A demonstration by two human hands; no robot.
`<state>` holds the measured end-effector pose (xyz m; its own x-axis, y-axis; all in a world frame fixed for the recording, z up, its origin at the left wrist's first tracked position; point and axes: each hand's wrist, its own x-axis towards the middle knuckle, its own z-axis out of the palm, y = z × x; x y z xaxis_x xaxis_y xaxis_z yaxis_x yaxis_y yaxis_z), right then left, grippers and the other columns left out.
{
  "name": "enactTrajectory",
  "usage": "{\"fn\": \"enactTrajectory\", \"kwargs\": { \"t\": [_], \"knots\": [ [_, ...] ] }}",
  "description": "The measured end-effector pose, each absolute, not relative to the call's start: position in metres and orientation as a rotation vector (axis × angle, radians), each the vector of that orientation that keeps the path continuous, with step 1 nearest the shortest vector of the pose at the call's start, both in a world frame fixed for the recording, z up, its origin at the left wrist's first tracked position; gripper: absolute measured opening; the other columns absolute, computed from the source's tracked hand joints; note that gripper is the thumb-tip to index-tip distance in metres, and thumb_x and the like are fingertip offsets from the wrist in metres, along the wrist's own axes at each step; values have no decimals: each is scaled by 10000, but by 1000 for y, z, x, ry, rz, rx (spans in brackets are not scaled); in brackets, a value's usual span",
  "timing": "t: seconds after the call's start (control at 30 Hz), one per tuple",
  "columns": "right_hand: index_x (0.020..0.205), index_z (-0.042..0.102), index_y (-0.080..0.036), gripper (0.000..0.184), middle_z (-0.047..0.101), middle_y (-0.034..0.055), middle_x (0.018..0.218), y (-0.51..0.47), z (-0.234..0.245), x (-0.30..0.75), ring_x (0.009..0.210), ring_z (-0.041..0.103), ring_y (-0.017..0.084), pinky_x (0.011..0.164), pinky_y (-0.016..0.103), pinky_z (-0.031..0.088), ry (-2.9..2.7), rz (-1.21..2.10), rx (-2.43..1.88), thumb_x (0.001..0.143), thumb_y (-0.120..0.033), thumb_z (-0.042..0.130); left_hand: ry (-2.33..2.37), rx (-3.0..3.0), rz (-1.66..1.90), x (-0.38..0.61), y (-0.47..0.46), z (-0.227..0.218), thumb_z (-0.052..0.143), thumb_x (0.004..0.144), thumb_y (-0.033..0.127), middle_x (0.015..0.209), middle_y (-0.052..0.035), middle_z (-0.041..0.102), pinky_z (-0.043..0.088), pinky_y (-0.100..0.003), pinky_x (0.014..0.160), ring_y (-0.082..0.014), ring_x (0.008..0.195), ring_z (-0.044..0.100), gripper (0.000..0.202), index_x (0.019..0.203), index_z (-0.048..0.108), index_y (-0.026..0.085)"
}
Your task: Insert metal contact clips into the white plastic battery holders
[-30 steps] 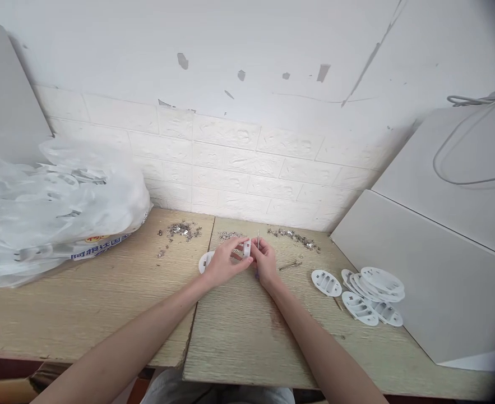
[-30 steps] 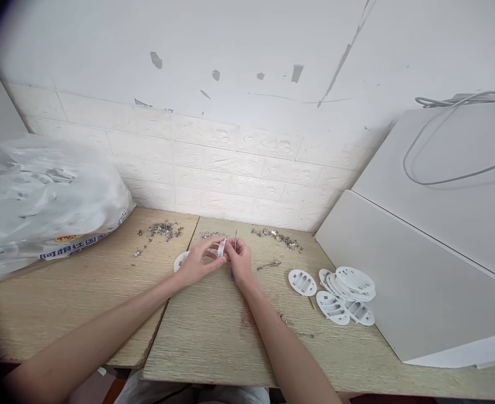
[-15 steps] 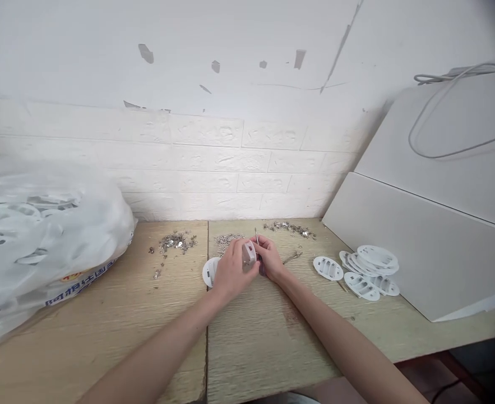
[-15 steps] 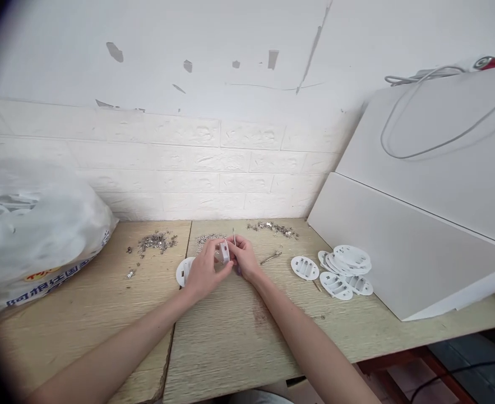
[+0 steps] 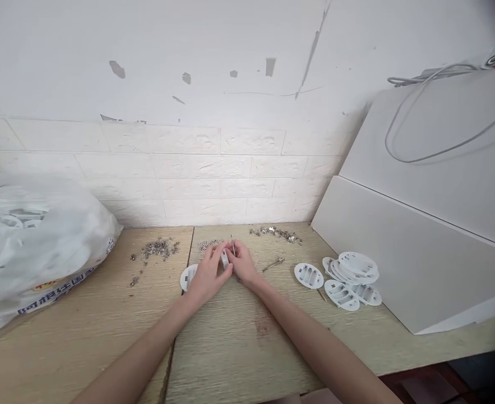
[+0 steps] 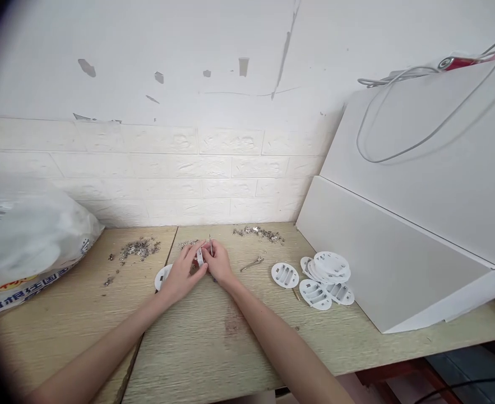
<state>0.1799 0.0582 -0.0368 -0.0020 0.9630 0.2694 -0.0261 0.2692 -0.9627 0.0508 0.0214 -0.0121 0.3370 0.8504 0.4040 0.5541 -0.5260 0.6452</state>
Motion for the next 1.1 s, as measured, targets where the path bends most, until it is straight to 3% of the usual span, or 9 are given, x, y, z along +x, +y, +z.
{"fn": "enactTrajectory", "kwargs": {
  "t": [0.17, 0.37, 0.73, 0.9, 1.1],
  "knots": [
    [753, 510, -199, 89, 557, -21, 667, 53, -32, 180, 609, 506, 132, 576, 250, 398, -1373, 879, -1092, 776, -286, 506, 1198, 2249, 1005, 50, 25, -10, 479, 871, 255, 1244, -87, 494, 439, -373, 939, -204, 1056, 535, 462, 1327, 403, 242],
    [728, 498, -207, 80, 543, -23, 633, 50, -24, 180, 572, 487, 137, 554, 254, 359, -1454, 829, -1190, 785, -257, 473, 1213, 2233, 980, 45, 30, -11, 494, 864, 255, 1184, -83, 538, 459, -379, 887, -187, 915, 547, 427, 1285, 431, 228],
    [753, 544, -205, 103, 585, -17, 639, 54, -30, 180, 576, 510, 138, 553, 247, 383, -1498, 901, -1141, 772, -288, 488, 1259, 2123, 953, 34, 28, -15, 518, 874, 396, 1269, -104, 542, 454, -395, 957, -225, 1085, 556, 576, 1410, 391, 230],
    [640, 527, -185, 130, 576, -15, 603, 52, -34, 180, 555, 487, 120, 520, 228, 364, -1434, 956, -1101, 696, -300, 550, 1136, 1836, 997, 31, 32, -16, 656, 776, 361, 1259, -130, 597, 479, -409, 973, -232, 1052, 620, 676, 1385, 441, 160],
    [656, 569, -167, 167, 539, -24, 531, 42, -26, 181, 483, 428, 100, 458, 220, 317, -1409, 985, -1112, 687, -331, 560, 1009, 1562, 965, 28, 36, -12, 818, 601, 303, 1223, -135, 641, 464, -431, 1018, -249, 1096, 625, 822, 1332, 480, 141]
  ]
}}
